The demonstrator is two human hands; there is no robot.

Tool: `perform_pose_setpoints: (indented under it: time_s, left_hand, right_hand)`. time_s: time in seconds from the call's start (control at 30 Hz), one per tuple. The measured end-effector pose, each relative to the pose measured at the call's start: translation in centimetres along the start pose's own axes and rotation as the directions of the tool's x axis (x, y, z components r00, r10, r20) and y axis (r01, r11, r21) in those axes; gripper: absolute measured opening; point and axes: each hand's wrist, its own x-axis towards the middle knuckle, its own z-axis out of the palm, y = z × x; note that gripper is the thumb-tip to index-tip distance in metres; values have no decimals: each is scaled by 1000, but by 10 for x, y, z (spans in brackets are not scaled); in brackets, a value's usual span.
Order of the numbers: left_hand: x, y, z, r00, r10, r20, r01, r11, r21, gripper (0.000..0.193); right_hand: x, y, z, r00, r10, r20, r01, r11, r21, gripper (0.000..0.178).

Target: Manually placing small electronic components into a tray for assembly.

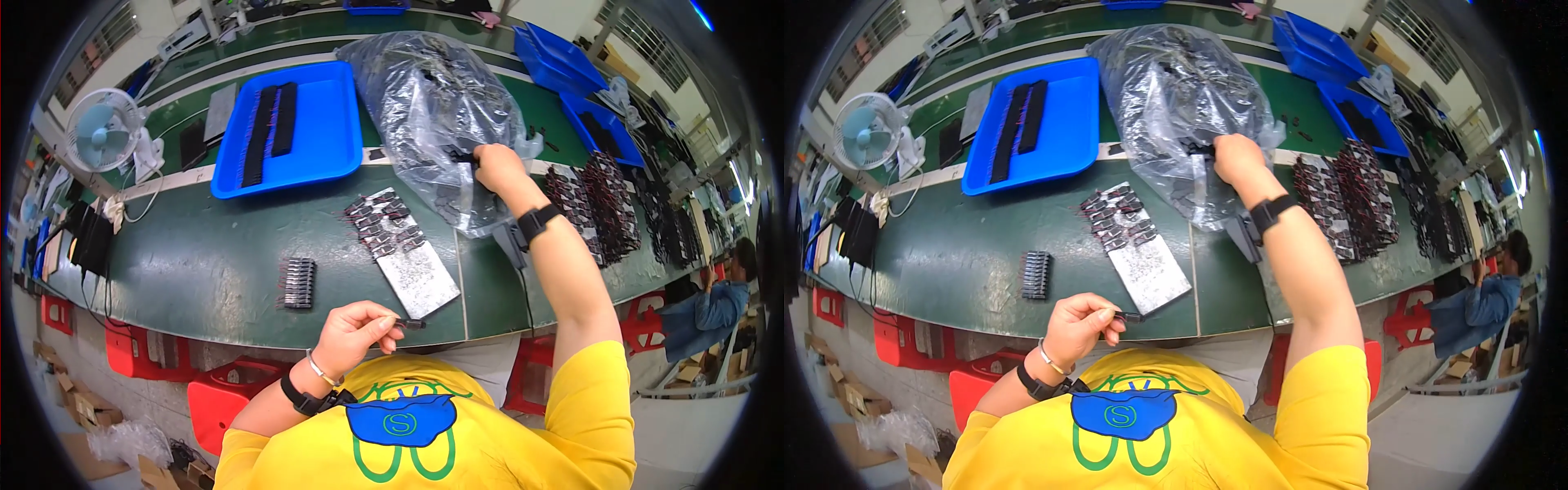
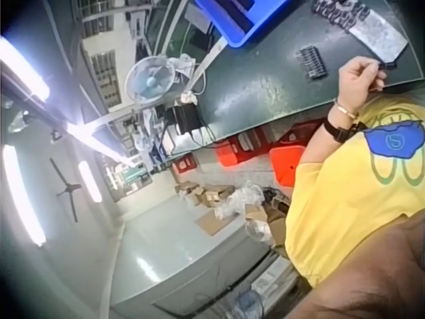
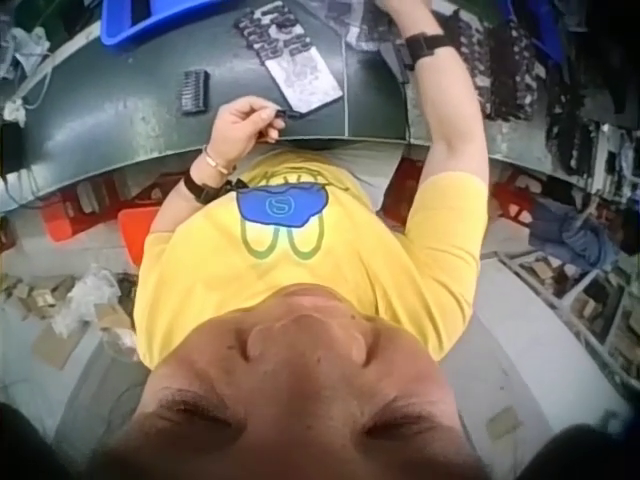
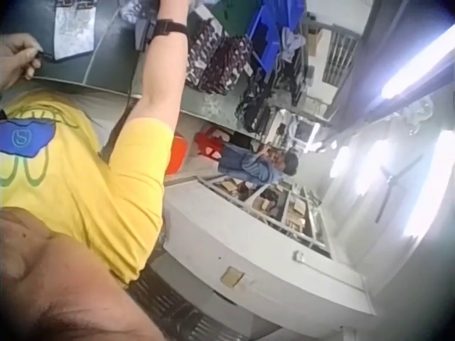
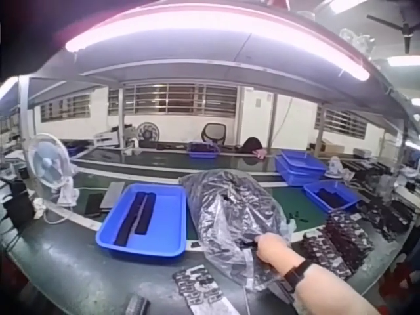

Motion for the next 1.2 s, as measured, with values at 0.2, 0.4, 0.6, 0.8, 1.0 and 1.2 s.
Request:
perform_pose_setpoints:
  time_s: [0.2,0.4,0.6,0.8,1.0,1.2]
  left_hand:
    - [0,-1,1,999,-5,35,5,1000,-18,13]
    - [-4,2,3,999,15,-33,-13,999,51,13]
    - [-2,-1,1,999,33,4,-33,998,51,13]
    - [-2,-2,3,998,60,-19,-59,995,77,13]
    - [0,-2,3,997,69,-45,-66,995,68,13]
    - [-3,0,3,999,49,-11,-48,996,78,14]
  right_hand:
    - [-41,0,-9,995,-14,-103,36,976,217,17]
    - [-92,0,5,985,-112,-129,156,900,407,14]
    - [-111,12,7,946,-225,-236,310,842,442,13]
    - [-108,15,4,970,-171,-173,226,896,383,17]
    - [-97,13,5,969,-244,-44,248,950,191,15]
    - [-98,7,0,960,-278,12,277,958,73,16]
